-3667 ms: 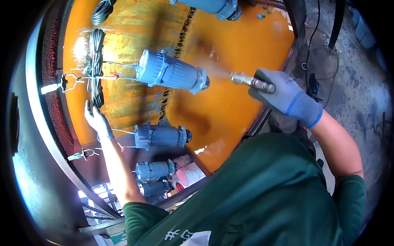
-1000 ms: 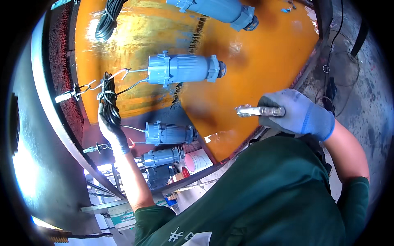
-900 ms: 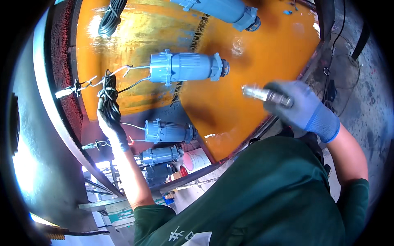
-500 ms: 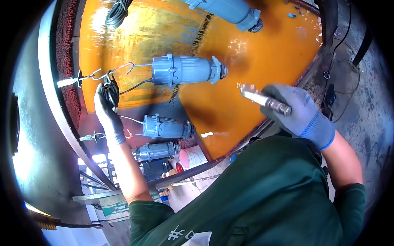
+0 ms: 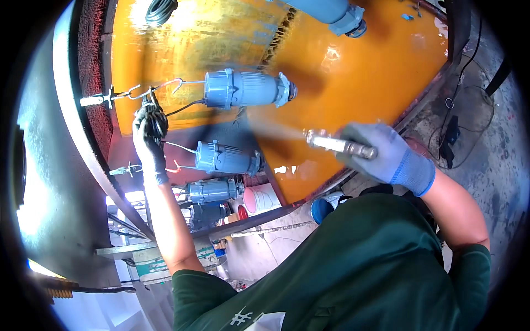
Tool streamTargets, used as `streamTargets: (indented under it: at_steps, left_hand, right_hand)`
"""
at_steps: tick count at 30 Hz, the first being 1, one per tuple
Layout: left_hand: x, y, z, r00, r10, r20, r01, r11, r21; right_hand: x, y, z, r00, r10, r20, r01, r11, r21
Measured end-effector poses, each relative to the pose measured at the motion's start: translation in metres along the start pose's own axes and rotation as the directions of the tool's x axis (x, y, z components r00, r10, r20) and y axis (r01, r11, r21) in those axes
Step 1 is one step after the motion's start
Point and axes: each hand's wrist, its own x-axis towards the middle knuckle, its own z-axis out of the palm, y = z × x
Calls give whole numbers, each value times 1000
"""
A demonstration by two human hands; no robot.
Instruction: The person presses a button on a control panel and spray paints hanging pump motors using a spray gun while rotating and holding them by hand.
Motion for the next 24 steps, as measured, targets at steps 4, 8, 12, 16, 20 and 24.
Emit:
streamTargets:
  at_steps: [4, 8, 12, 16, 20, 24]
  left_hand:
    - [-4, -14, -22, 997, -73, 17, 74, 994, -75]
    - [-8, -34, -62, 987, -113, 118, 120, 991, -53]
    - [3, -62, -85, 987, -139, 84, 147, 985, -89]
    - [19, -93, -93, 988, -119, -98, 135, 974, 184]
    - [29, -126, -108, 988, -58, -143, 78, 987, 138]
    - [26, -110, -87, 965, -101, -242, 146, 974, 174]
  right_hand:
    - [7, 3, 3, 984, 123, -126, -126, 992, -17]
    - [9, -9, 0, 949, 277, -153, -255, 956, 148]
    - [-7, -4, 3, 991, 134, 19, -134, 990, 41]
    - [-24, 5, 8, 894, 282, -348, -193, 944, 268]
    - [-39, 6, 5, 992, 111, -55, -113, 992, -51]
    - [-40, -4, 12, 859, 443, -255, -435, 896, 92]
